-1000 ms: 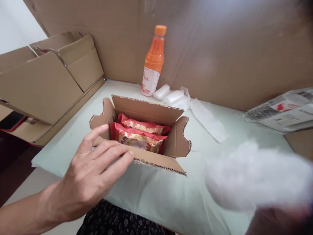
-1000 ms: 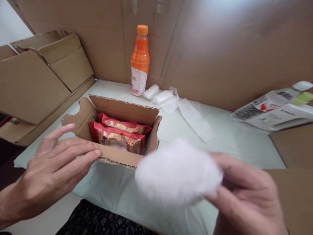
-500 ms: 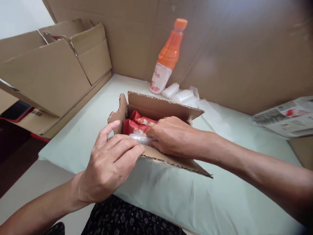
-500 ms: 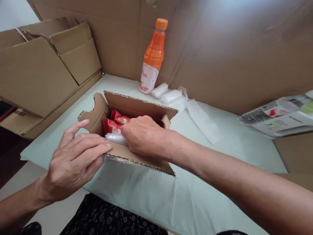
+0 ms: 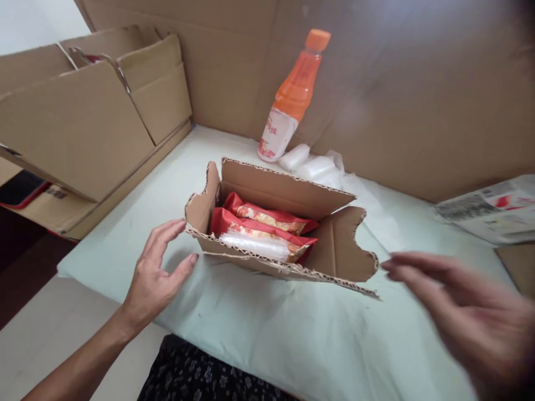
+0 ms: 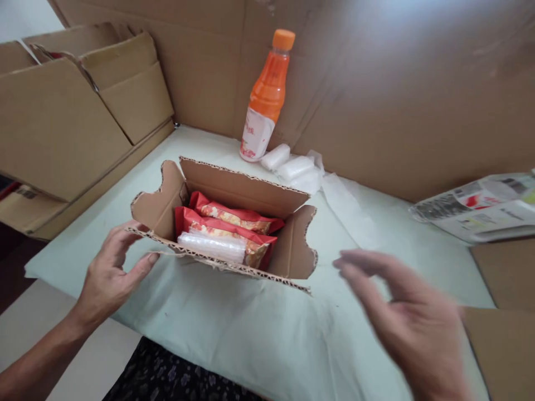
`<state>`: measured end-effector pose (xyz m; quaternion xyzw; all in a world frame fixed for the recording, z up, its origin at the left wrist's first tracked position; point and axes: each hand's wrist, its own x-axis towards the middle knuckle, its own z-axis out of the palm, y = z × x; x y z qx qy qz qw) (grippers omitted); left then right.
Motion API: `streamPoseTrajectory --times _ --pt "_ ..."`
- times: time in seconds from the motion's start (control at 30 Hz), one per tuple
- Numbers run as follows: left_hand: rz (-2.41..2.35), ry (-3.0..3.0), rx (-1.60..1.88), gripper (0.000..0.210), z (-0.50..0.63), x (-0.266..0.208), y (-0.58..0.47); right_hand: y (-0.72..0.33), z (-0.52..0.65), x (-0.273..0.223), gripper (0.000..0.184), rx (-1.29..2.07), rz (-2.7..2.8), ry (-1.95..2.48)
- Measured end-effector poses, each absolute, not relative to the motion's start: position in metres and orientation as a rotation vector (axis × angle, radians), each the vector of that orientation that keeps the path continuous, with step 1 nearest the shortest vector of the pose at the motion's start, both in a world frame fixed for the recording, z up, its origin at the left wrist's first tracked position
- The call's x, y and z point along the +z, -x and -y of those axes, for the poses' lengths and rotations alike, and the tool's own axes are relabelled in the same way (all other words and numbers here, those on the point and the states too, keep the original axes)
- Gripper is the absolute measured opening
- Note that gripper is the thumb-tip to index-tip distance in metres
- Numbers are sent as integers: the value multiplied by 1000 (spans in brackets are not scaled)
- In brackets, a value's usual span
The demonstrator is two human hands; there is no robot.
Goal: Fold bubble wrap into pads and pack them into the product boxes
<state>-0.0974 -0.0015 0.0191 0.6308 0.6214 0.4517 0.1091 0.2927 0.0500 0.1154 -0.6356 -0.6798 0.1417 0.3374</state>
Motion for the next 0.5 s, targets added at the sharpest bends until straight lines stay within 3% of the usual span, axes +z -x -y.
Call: streamPoseTrajectory --times 0.2,0.3,0.5 --pt "-1639 -1339 1276 40 -16 -10 73 -243 -50 27 41 773 1879 1579" --pt "-1547 -1315 1300 40 -35 1 38 -242 -78 21 46 785 1734 1554" --pt "-1366 -1454 1239 66 -31 -2 -10 -302 -73 18 44 815 1512 1632"
